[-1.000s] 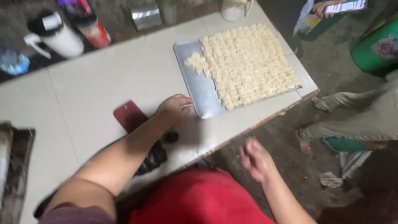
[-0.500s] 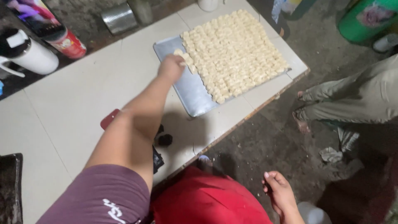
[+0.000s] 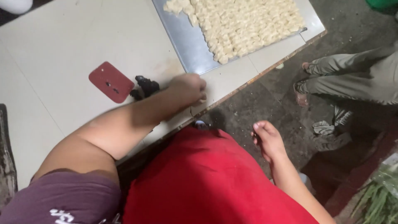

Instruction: Rolling a long piece of dark dough and pinching off small portions to place on a baking tray.

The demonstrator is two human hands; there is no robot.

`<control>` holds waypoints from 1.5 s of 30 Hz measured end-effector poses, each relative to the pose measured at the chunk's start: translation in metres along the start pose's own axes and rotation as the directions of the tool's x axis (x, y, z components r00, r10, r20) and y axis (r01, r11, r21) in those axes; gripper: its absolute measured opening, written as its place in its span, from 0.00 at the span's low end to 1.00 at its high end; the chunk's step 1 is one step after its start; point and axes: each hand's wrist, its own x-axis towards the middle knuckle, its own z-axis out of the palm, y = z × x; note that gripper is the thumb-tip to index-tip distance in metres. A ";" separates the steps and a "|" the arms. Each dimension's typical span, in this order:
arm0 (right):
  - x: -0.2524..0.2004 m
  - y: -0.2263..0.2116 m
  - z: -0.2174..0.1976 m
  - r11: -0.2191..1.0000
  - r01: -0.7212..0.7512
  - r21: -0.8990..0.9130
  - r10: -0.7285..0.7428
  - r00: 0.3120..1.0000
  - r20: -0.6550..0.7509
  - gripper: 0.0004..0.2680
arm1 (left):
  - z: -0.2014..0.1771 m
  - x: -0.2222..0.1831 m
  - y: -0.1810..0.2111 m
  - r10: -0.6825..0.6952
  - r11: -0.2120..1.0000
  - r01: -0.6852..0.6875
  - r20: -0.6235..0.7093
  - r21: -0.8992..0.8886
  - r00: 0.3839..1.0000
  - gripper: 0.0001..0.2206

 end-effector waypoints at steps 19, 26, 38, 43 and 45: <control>0.026 -0.100 0.150 0.392 0.718 -0.576 -0.524 0.689 0.502 0.20 | 0.048 0.020 -0.033 -0.345 0.937 0.338 -0.082 -0.090 0.935 0.11; 0.073 -0.093 0.158 0.095 0.703 -0.705 -0.354 0.685 0.636 0.23 | 0.043 -0.036 -0.012 -0.173 0.956 0.136 -0.127 -0.260 0.977 0.10; 0.050 -0.121 0.148 0.659 0.701 -0.271 -0.377 0.620 0.688 0.26 | -0.008 -0.099 0.022 -0.141 0.182 -0.146 -0.173 -0.972 0.975 0.16; 0.039 -0.131 0.155 0.923 0.336 0.188 -0.376 0.679 0.630 0.15 | -0.020 -0.090 0.025 -0.108 0.075 -0.315 -0.322 -0.946 0.941 0.29; 0.041 -0.131 0.155 0.904 0.385 0.187 -0.415 0.687 0.597 0.14 | -0.014 -0.078 0.027 -0.053 0.020 -0.315 -0.316 -0.949 0.947 0.27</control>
